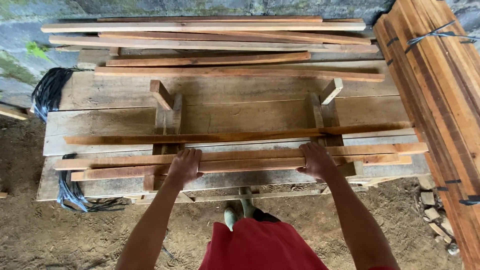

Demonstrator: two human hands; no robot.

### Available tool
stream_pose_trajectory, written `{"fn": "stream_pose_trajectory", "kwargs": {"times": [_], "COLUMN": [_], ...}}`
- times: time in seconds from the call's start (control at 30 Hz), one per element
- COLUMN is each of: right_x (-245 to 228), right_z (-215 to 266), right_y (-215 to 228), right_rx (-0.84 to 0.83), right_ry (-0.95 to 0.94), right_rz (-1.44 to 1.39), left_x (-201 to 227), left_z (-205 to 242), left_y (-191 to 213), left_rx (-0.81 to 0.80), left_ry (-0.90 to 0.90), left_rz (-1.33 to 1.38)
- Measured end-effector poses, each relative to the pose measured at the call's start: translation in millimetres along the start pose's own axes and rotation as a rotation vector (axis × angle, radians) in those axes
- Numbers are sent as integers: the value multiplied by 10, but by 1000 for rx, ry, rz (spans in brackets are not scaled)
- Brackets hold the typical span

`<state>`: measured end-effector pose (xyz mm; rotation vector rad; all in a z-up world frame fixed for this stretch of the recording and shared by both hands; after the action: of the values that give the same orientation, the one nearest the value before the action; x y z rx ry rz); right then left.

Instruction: The person is selecting, aligning, and stacking thin wooden strips on a jig on a workbench.

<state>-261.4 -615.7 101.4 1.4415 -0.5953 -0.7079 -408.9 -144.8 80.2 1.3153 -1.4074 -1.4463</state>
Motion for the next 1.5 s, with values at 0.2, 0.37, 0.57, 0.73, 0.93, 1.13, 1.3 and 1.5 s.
{"fn": "stream_pose_trajectory", "kwargs": {"times": [0.2, 0.37, 0.57, 0.73, 0.93, 1.13, 1.3, 1.5], "right_x": [59, -10, -216, -244, 200, 9, 123, 609], "right_z": [-15, -26, -4, -22, -492, -724, -678, -610], "right_y": [-73, 67, 433, 540, 434, 852, 599, -180], "right_rx": [-58, -72, -79, -136, -12, -104, -276, -460], "right_ry": [-18, -25, -56, -172, -342, -340, -285, -238], "right_rz": [-5, 49, -37, -319, -224, -343, -260, -379], "left_x": [31, 20, 45, -20, -594, -754, -781, -625], "left_z": [-13, 2, -54, -134, -525, -605, -528, -459], "left_y": [221, 61, 641, 855, 294, -231, -241, 308], "left_rx": [13, 29, -111, -355, -517, -427, -557, -799], "left_ry": [-18, -21, 67, 187, 572, 449, 318, 295], "left_rz": [22, 69, 249, 583, 588, 516, 455, 517]}}
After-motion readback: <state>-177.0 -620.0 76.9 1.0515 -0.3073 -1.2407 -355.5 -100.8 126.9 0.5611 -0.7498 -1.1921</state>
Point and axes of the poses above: each hand's wrist, its own z-axis away from the middle knuckle, its own y-axis out of the back of the hand, x = y × z, the point moved 5 cm from there along -z, towards the middle knuckle, and after that the axes turned 2 degrees about x, right-handed, at the moved point
